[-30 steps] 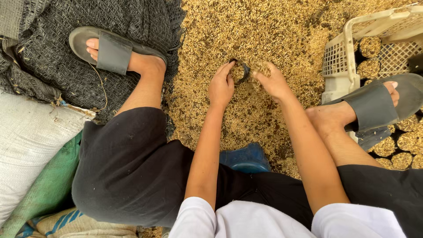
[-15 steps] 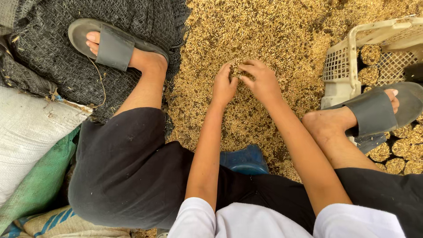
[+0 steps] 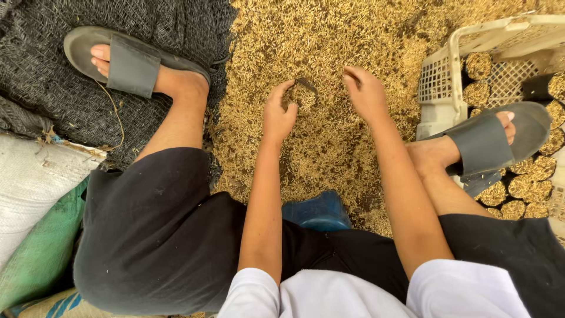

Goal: The person uses a small black plastic mold to compress loose straw-like material into compact cylindrical pellets. They scoop material into the mold, press it down, and release the formed pellet into a nearby white crate.

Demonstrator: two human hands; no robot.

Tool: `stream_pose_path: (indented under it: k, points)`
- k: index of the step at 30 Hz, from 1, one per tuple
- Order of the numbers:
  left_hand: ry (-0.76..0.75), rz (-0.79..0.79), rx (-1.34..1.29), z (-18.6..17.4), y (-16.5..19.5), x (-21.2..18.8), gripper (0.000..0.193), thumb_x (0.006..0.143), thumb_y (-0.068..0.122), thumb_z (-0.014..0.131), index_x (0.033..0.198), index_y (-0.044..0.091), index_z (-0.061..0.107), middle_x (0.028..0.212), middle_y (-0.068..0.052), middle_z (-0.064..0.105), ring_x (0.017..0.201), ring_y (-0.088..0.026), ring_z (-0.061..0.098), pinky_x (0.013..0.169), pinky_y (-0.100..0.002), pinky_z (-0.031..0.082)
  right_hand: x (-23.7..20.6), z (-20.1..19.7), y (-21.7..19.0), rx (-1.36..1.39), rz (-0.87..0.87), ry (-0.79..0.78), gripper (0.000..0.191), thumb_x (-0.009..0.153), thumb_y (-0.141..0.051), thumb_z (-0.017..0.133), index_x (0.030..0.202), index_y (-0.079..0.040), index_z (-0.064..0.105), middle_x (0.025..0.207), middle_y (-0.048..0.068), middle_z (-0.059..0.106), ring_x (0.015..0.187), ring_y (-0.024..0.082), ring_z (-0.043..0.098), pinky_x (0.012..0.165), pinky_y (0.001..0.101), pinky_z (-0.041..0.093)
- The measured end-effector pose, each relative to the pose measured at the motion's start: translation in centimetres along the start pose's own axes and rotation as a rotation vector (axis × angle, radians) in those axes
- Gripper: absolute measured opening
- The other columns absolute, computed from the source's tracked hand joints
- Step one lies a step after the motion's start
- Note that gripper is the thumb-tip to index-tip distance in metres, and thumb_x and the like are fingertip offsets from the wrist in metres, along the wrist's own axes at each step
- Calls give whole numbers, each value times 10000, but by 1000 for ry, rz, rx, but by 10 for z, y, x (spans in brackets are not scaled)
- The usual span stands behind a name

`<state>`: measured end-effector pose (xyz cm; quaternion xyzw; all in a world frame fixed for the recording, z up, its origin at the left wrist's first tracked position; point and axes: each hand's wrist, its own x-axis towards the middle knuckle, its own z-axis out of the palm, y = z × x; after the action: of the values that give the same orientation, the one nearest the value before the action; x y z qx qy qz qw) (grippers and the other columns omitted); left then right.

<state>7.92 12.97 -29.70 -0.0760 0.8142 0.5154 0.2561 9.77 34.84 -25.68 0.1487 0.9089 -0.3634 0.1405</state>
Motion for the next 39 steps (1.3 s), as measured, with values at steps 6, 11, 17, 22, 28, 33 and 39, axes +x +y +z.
stream_pose_path:
  k: [6,11,17,22,28,33,39]
  points:
    - [126,158,33,4,-21,19,518,964,193,729,1431,98,526,1419,-115,619,1272,-252,608,1057,-419,490,-51,52,17,-470,371,-263,1016,929,-514,687,1527,73,112,1463,393,318,1251,452,497,879,445,556]
    - [59,6,53,14,-16,17,540,922,284,703,1429,152,573,1414,-95,633,1256,-241,606,1043,-409,459,-55,63,34,-499,224,-154,453,1012,-132,620,1397,42,455,1190,305,618,955,392,706,735,443,635]
    - [239,-144,304,9,1,-2,267,919,361,732,1060,142,794,809,-71,770,641,-235,704,588,-417,503,-28,26,22,-14,294,-241,276,968,-311,693,1133,-91,680,906,84,720,763,191,691,629,330,555]
    - [278,-46,348,12,-1,1,234,917,335,732,928,120,825,723,-56,745,572,-194,667,543,-391,502,-20,15,-23,225,176,-320,279,914,-261,759,1149,-128,689,877,43,732,680,108,659,592,291,555]
    - [383,138,351,9,-6,5,264,903,249,706,1091,82,783,1068,-123,762,819,-220,742,742,-360,589,-28,17,-48,112,34,-41,249,937,-163,758,1183,-136,734,985,59,766,675,138,642,631,305,526]
    - [175,173,117,5,-5,13,322,986,234,615,1256,91,717,1190,-118,750,1035,-228,731,917,-355,568,-30,11,-42,346,37,-58,483,910,-111,718,1373,-197,611,1230,58,708,830,154,683,749,354,598]
    - [15,230,-110,2,-13,25,321,1079,208,550,1359,91,653,1341,-131,690,1225,-241,657,1038,-375,502,-39,40,-28,-114,-355,76,403,1021,-69,556,1414,-148,605,1421,102,634,1277,253,599,1084,443,478]
